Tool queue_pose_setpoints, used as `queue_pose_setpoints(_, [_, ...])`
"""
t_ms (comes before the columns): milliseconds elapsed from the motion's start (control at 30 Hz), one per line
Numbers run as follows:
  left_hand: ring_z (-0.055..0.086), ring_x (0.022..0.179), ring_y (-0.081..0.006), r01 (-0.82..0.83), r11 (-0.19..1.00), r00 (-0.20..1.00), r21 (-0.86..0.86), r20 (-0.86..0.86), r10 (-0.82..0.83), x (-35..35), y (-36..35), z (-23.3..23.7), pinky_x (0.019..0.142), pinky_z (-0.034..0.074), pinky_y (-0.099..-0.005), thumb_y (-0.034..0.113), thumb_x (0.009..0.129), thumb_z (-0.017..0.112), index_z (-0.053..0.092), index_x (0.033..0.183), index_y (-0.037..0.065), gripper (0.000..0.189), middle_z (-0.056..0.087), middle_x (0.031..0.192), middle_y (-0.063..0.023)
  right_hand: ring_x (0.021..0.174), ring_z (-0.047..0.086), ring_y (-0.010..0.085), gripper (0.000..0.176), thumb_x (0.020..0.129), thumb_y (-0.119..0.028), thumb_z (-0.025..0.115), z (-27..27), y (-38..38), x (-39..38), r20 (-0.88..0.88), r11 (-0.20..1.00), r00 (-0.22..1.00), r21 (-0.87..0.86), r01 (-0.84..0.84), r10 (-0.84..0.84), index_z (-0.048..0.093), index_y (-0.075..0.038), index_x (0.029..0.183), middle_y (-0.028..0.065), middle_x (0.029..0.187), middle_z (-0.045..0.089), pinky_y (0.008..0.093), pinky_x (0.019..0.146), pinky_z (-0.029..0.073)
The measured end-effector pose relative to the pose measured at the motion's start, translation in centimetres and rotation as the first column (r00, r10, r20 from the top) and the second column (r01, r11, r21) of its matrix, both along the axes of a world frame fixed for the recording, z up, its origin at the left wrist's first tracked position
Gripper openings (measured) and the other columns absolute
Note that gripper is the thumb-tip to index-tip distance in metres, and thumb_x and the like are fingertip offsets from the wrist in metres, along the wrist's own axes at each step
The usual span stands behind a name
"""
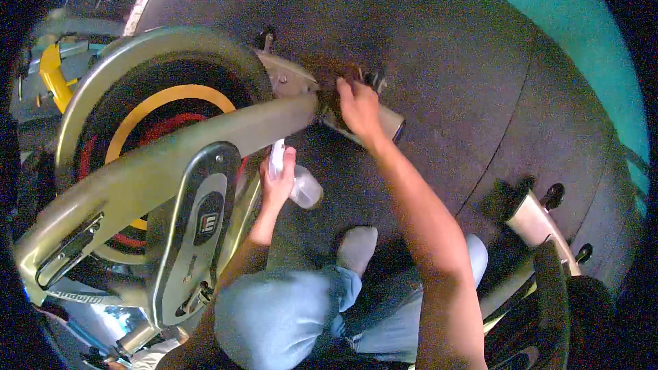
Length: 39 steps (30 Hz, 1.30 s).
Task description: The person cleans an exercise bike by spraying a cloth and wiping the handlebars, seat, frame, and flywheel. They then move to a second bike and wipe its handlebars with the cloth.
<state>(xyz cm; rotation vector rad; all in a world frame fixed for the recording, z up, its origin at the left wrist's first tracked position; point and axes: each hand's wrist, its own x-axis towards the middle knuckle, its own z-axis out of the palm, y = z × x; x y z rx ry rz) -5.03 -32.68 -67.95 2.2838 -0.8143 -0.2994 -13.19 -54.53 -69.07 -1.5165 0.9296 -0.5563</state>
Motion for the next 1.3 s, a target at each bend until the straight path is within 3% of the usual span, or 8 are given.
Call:
queue_pose_setpoints(300, [0.065,0.085,-0.0285,-0.170,0.968,0.894,-0.182,-0.442,0.074,2.7,0.7,-4.7,0.078,0.050,-0.0396,0.020,0.089,0.064,0.068,0.097,0.006,0.016,0.069,0.092,-0.0105,0.092,0.056,0.0206,0.048,0.094,-0.037,0.056,-0.5,-0.9,1.1,0.158,0.756,0.906,0.616,0.220,-0.393,0.062,0.007,0.110,0.0104,0.104,0.064,0.0326,0.088,0.042])
queue_pose_setpoints(433, [0.065,0.085,-0.0292,0.062,0.991,0.995,-0.116,-0.074,-0.071,3.2,2.5,-6.3,0.080,0.051,-0.0406,0.018,0.087,0.066,0.069,0.098,0.008,0.015,0.069,0.092,-0.0119,0.099,0.058,0.0221,0.042,0.092,-0.034,0.057,-1.0,-4.0,4.6,0.250,0.616,0.878,0.785,0.063,-0.408,0.065,0.004,0.109,0.0126,0.107,0.065,0.0349,0.092,0.043])
queue_pose_setpoints(533, [0.066,0.086,-0.0242,0.151,0.988,0.978,-0.036,0.150,-0.144,1.3,3.9,-5.6,0.079,0.051,-0.0350,0.007,0.090,0.058,0.065,0.102,0.000,0.015,0.068,0.094,-0.0122,0.095,0.063,0.0233,0.036,0.089,-0.027,0.060,-2.5,-4.7,9.0,0.387,0.704,0.914,0.615,-0.355,0.122,0.064,0.001,0.111,0.0117,0.111,0.064,0.0347,0.084,0.050])
queue_pose_setpoints(567, [0.066,0.087,-0.0221,0.181,0.984,0.956,0.003,0.233,-0.176,0.4,4.2,-5.2,0.079,0.051,-0.0329,0.003,0.091,0.055,0.063,0.103,-0.002,0.015,0.068,0.096,-0.0117,0.096,0.063,0.0258,0.039,0.089,-0.029,0.057,-0.6,-4.1,10.2,0.291,0.844,0.862,0.233,-0.484,0.414,0.064,0.000,0.114,0.0134,0.108,0.065,0.0370,0.086,0.049])
queue_pose_setpoints(633, [0.063,0.093,-0.0283,-0.054,0.962,0.998,-0.269,-0.053,0.041,-1.9,3.6,-3.3,0.085,0.049,-0.0409,0.011,0.090,0.058,0.065,0.102,0.002,0.016,0.065,0.099,-0.0158,0.102,0.063,0.0290,0.047,0.085,-0.040,0.055,-0.5,-4.4,14.9,0.069,0.601,0.657,0.341,-0.723,0.751,0.068,-0.002,0.109,0.0165,0.114,0.066,0.0413,0.086,0.049])
queue_pose_setpoints(733, [0.063,0.093,-0.0279,-0.049,0.951,0.997,-0.304,-0.077,0.027,-3.9,5.6,-5.1,0.085,0.049,-0.0407,0.011,0.090,0.058,0.064,0.102,0.002,0.016,0.065,0.099,-0.0157,0.098,0.064,0.0305,0.047,0.086,-0.040,0.053,-2.2,-4.2,18.2,-0.161,0.255,0.261,-0.058,-0.965,0.952,0.069,-0.001,0.105,0.0188,0.108,0.068,0.0428,0.084,0.049])
queue_pose_setpoints(867, [0.062,0.093,-0.0271,-0.027,0.933,0.997,-0.358,-0.074,0.001,-4.5,4.9,-4.0,0.084,0.049,-0.0403,0.011,0.090,0.057,0.063,0.102,0.002,0.016,0.063,0.099,-0.0155,0.094,0.065,0.0319,0.045,0.086,-0.039,0.050,-0.6,-5.9,15.6,-0.151,0.193,0.199,-0.056,-0.980,0.968,0.069,-0.002,0.104,0.0188,0.105,0.069,0.0432,0.084,0.049])
queue_pose_setpoints(1300, [0.059,0.093,-0.0246,0.026,0.909,0.999,-0.415,-0.030,-0.043,-4.7,3.9,-3.7,0.082,0.049,-0.0388,0.011,0.090,0.054,0.058,0.102,0.001,0.016,0.060,0.097,-0.0148,0.073,0.068,0.0264,0.044,0.093,-0.036,0.051,-3.5,-9.0,9.8,-0.076,0.798,0.801,0.189,-0.573,0.593,0.067,0.004,0.101,0.0178,0.086,0.070,0.0397,0.068,0.052])
